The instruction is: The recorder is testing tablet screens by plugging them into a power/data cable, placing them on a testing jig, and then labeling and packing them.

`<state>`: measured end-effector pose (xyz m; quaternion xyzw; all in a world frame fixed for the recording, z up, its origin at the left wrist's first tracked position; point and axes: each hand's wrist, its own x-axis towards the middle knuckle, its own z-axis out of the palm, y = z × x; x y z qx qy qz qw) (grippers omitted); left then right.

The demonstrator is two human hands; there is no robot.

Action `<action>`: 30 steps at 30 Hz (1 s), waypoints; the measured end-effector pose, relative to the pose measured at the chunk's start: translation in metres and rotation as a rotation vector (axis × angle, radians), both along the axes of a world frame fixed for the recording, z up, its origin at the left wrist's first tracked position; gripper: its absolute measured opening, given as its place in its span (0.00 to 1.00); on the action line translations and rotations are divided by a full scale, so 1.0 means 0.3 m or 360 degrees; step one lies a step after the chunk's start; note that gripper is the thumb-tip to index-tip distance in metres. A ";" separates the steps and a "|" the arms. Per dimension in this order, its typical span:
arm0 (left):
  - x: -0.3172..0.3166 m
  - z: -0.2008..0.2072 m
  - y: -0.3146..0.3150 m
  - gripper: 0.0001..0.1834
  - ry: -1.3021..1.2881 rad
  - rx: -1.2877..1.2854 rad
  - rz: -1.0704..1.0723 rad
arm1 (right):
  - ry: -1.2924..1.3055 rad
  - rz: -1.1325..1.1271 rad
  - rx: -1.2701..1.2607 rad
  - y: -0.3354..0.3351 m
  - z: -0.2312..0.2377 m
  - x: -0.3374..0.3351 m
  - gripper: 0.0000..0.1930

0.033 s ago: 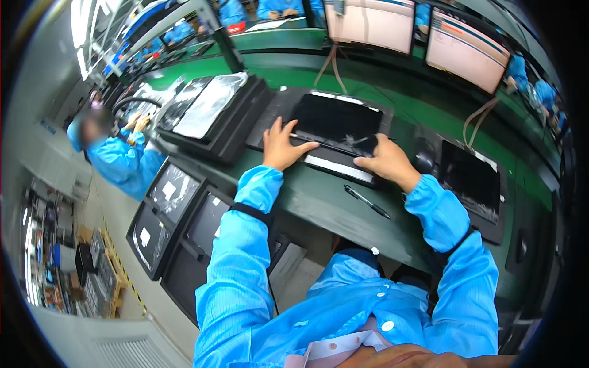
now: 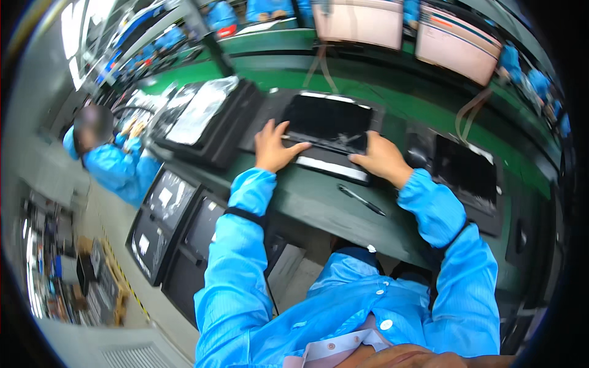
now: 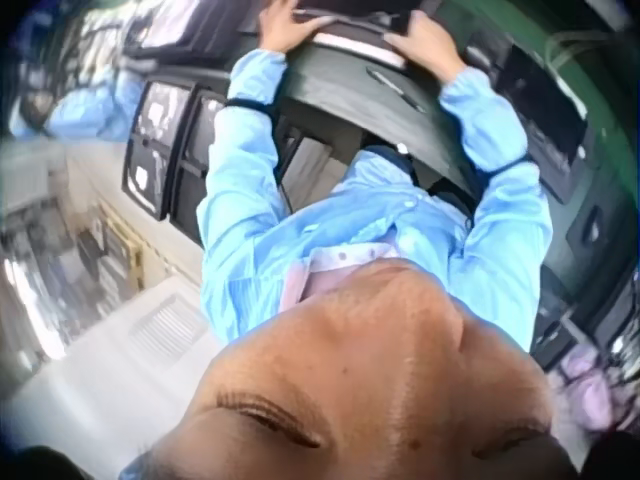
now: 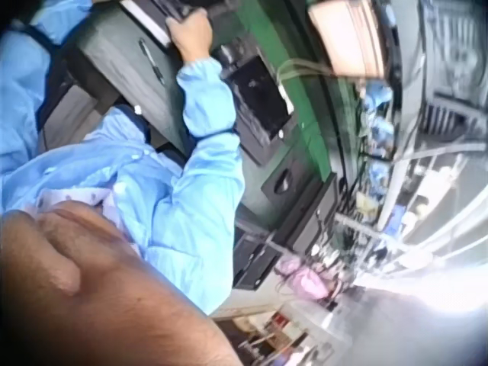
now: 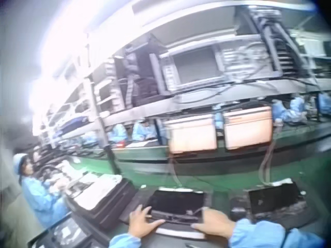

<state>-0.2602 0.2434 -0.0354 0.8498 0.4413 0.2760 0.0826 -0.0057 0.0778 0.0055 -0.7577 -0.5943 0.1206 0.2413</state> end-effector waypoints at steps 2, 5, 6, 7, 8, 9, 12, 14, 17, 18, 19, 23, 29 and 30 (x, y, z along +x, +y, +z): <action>0.002 0.001 0.010 0.44 -0.0006 0.0164 -0.0073 | 0.0057 0.0094 -0.0041 -0.016 0.003 -0.003 0.25; 0.028 -0.002 0.041 0.39 -0.0114 -0.0026 -0.0226 | -0.0014 0.0158 -0.0048 -0.080 0.047 0.030 0.25; 0.038 -0.009 0.045 0.39 -0.0171 -0.0105 -0.0268 | -0.0129 0.0211 0.0031 -0.139 0.080 0.051 0.25; 0.040 -0.014 0.050 0.40 -0.0046 -0.0058 -0.0222 | -0.0242 0.0410 0.0163 -0.220 0.122 0.093 0.24; 0.041 -0.024 0.053 0.41 -0.0021 -0.0117 -0.0161 | -0.0395 0.0401 0.0319 -0.321 0.159 0.126 0.22; 0.025 -0.033 0.059 0.41 0.0009 -0.0178 -0.0095 | -0.0467 0.0310 0.0432 -0.433 0.199 0.169 0.21; 0.008 -0.058 0.074 0.44 -0.0059 -0.0189 -0.0197 | -0.0653 -0.0323 0.0128 -0.866 0.350 0.441 0.19; 0.007 -0.055 0.067 0.45 -0.0129 -0.0185 -0.0262 | -0.1142 -0.1078 -0.0265 -1.204 0.403 0.652 0.21; 0.038 -0.005 -0.017 0.40 -0.0235 -0.0021 -0.0076 | -0.1471 -0.1982 -0.1040 -1.694 0.425 0.796 0.24; 0.065 0.029 -0.061 0.36 -0.0261 0.0005 -0.0185 | -0.1459 -0.2016 -0.1308 -1.811 0.401 0.808 0.23; 0.099 0.072 -0.112 0.32 -0.0217 -0.0005 -0.0227 | -0.1077 -0.1887 -0.1595 -1.902 0.414 0.838 0.23; 0.284 0.215 -0.429 0.24 -0.0657 -0.0430 -0.0809 | -0.1069 -0.1944 0.0326 -1.987 0.344 0.719 0.15; 0.477 0.374 -0.899 0.36 -0.0659 -0.0754 -0.1600 | -0.0968 -0.1525 0.1147 -1.585 0.232 0.298 0.11; 0.490 0.377 -0.971 0.49 -0.0702 -0.0842 -0.1686 | -0.0779 -0.1371 0.1122 -1.519 0.217 0.212 0.11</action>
